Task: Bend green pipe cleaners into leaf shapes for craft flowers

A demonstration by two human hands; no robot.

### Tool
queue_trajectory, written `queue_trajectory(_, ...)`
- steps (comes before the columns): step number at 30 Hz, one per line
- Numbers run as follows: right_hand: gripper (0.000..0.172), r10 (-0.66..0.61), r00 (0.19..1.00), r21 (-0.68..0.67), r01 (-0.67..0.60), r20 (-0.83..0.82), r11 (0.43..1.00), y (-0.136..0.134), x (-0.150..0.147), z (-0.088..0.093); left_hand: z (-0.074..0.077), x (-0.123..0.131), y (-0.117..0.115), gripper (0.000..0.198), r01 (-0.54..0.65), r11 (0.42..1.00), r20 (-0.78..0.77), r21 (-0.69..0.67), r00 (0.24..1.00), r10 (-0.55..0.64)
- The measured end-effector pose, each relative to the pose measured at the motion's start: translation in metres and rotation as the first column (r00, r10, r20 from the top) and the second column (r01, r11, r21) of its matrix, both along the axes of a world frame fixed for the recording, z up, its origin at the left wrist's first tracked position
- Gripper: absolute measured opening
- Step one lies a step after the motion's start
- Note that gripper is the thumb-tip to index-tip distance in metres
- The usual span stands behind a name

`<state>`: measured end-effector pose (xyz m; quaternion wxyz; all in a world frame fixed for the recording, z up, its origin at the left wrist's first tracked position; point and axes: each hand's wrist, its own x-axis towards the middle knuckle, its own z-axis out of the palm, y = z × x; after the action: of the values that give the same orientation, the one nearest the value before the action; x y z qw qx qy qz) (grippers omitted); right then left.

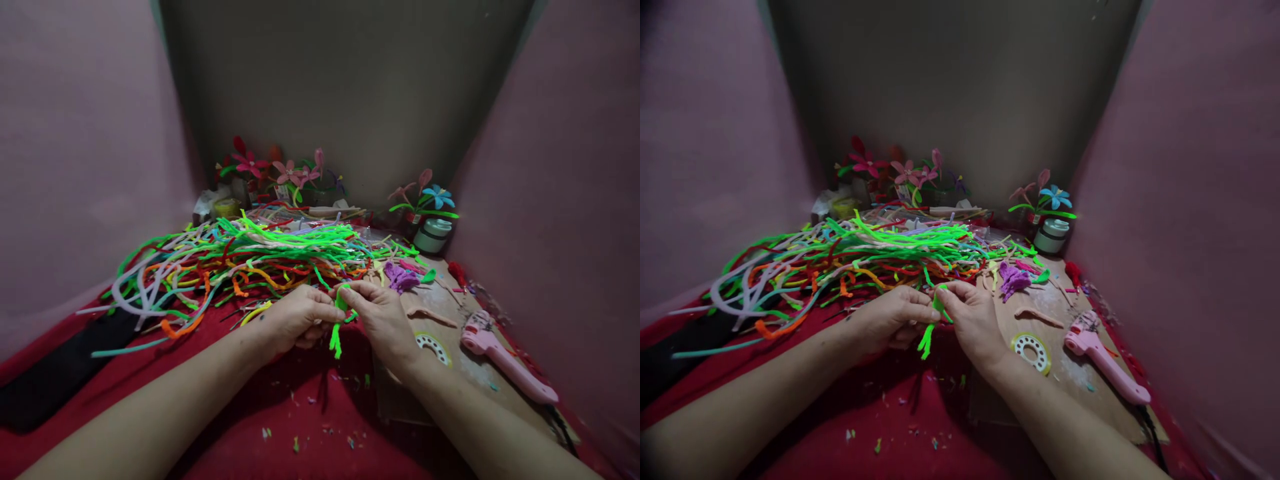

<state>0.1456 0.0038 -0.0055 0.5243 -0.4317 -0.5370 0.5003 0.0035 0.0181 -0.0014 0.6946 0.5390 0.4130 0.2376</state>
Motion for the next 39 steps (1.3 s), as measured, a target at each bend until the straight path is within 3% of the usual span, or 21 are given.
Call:
queue_trajectory(3,0.018,0.104,0.988,-0.106,-0.116,-0.116,0.988,0.003,0.0,-0.005,0.004,-0.002,0.0,0.026,0.036,0.986,-0.096,0.165,0.995,-0.02)
queue_trajectory(5,0.019,0.093,0.984,-0.138,-0.114,-0.155,0.984,0.006,0.001,-0.007,0.011,-0.007,0.005,0.026,0.027,0.917,-0.244,0.398,0.967,0.078)
queue_trajectory(6,0.019,0.062,0.984,-0.147,-0.087,-0.168,0.985,0.007,0.002,-0.008,0.015,-0.011,0.009,0.025,0.003,0.83,-0.3,0.557,0.933,0.198)
queue_trajectory(7,0.019,0.033,0.982,-0.162,-0.064,-0.186,0.985,0.008,0.003,-0.009,0.018,-0.016,0.015,0.023,-0.023,0.693,-0.316,0.721,0.879,0.358)
queue_trajectory(9,0.021,0.007,0.973,-0.225,-0.061,-0.231,0.973,0.011,0.004,-0.01,0.024,-0.029,0.03,0.019,-0.007,0.295,-0.204,0.955,0.708,0.676)
queue_trajectory(10,0.022,0.011,0.967,-0.261,-0.08,-0.255,0.962,0.012,0.005,-0.01,0.025,-0.035,0.039,0.02,0.085,0.178,-0.193,0.98,0.599,0.777)
queue_trajectory(12,0.023,0.025,0.952,-0.304,-0.122,-0.306,0.945,0.014,0.006,-0.011,0.024,-0.044,0.056,0.018,0.323,0.086,-0.232,0.943,0.447,0.864)
queue_trajectory(16,0.018,0.049,0.929,-0.312,-0.172,-0.366,0.935,0.015,0.007,-0.011,0.016,-0.05,0.076,0.02,0.56,-0.006,-0.239,0.828,0.363,0.901)
queue_trajectory(23,0.014,0.083,0.92,-0.309,-0.213,-0.384,0.927,0.017,0.009,-0.018,0.011,-0.052,0.081,0.016,0.675,-0.098,-0.242,0.732,0.392,0.888)
queue_trajectory(27,0.014,0.097,0.915,-0.302,-0.228,-0.391,0.926,0.017,0.01,-0.019,0.012,-0.056,0.081,0.02,0.642,-0.169,-0.224,0.748,0.483,0.846)
queue_trajectory(30,0.015,0.1,0.916,-0.312,-0.233,-0.387,0.921,0.016,0.009,-0.018,0.012,-0.057,0.081,0.02,0.594,-0.151,-0.187,0.79,0.469,0.863)
queue_trajectory(34,0.016,0.097,0.924,-0.317,-0.224,-0.369,0.922,0.015,0.008,-0.018,0.01,-0.057,0.083,0.022,0.616,-0.095,-0.227,0.782,0.424,0.877)
queue_trajectory(39,0.017,0.086,0.921,-0.318,-0.218,-0.381,0.923,0.014,0.009,-0.017,0.008,-0.058,0.084,0.028,0.557,-0.154,-0.196,0.816,0.518,0.833)
